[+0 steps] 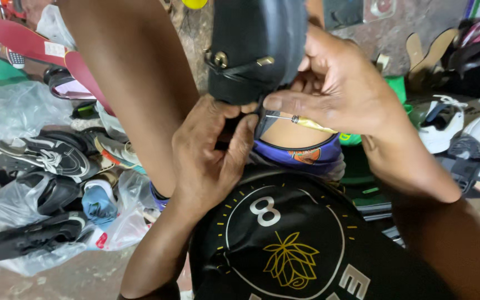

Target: The person sits on the floor with a black sandal on their lap and hand-stitches the strap to the sole using a needle and thread, pulling stitches tight and trimming the thread. They rub the stitched area with a small block and press the strap to set it in place.

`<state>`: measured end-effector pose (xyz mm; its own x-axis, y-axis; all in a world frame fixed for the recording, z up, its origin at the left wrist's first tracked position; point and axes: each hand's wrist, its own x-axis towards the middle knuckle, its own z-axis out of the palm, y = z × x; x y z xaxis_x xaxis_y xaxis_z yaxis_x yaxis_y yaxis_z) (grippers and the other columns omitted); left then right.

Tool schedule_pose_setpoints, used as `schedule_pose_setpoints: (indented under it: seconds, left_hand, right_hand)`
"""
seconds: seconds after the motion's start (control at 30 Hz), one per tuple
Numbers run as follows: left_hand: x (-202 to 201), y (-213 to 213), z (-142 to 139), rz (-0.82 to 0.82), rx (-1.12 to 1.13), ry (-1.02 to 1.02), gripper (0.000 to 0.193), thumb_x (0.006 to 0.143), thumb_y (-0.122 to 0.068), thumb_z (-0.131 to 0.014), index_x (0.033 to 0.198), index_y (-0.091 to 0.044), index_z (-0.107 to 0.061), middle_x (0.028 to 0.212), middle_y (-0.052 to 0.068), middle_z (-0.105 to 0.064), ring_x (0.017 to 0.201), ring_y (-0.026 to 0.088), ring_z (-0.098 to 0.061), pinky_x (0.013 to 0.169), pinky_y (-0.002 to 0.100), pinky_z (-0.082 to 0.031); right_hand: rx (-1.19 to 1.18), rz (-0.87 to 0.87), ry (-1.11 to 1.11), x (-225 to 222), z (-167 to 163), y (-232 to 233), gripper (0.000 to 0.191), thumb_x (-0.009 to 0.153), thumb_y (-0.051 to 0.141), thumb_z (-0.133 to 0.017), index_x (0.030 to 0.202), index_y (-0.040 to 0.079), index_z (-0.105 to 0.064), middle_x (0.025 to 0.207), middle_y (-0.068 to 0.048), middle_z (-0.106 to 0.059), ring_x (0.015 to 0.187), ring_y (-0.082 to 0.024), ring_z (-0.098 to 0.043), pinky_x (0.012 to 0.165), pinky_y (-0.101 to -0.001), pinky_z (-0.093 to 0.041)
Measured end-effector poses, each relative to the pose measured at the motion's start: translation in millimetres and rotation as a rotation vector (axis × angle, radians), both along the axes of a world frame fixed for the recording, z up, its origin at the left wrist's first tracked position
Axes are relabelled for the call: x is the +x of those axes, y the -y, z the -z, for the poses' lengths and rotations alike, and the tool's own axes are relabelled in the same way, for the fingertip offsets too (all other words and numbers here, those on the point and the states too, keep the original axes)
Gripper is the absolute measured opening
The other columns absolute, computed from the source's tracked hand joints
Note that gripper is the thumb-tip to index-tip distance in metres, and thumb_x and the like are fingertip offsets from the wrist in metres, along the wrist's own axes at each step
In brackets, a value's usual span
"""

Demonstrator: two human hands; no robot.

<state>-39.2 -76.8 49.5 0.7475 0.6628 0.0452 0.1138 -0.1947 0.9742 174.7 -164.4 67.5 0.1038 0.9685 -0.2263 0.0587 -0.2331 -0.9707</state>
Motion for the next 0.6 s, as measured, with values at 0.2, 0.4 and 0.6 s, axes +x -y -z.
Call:
schedule_pose_setpoints:
  seconds: [0.2,0.4,0.6]
  left_hand:
    - [-4,9,2,-0.021,0.053,0.052,0.023,0.102,-0.010,-0.075,0.118,-0.001,-0.061,0.112,0.013,-0.066,0.099,0.024,-0.070,0.088,0.029,-0.056]
    - [-12,29,9,-0.112,-0.004,0.049,0.027,0.102,-0.007,-0.074,0.127,-0.003,-0.065,0.122,0.013,-0.064,0.096,0.019,-0.069,0.085,0.028,-0.057]
    - [-26,43,24,-0.173,-0.064,0.177,0.017,0.104,-0.004,-0.073,0.120,-0.003,-0.069,0.121,0.010,-0.067,0.102,0.016,-0.069,0.090,0.027,-0.057]
  right_hand:
    - [-0.068,0.027,-0.026,-12,-2,14,0.059,0.101,-0.010,-0.064,0.153,0.004,-0.040,0.117,-0.004,-0.068,0.087,-0.005,-0.061,0.072,-0.0207,-0.055]
    - [-0.157,0.066,0.017,-41,-21,11,0.058,0.089,-0.013,-0.055,0.143,0.001,-0.043,0.113,-0.003,-0.064,0.099,-0.006,-0.059,0.084,-0.0209,-0.050]
    - [-0.128,-0.062,0.203,-53,-14,18,0.056,0.093,-0.011,-0.053,0.147,0.002,-0.043,0.107,-0.006,-0.071,0.081,-0.011,-0.068,0.069,-0.0241,-0.054]
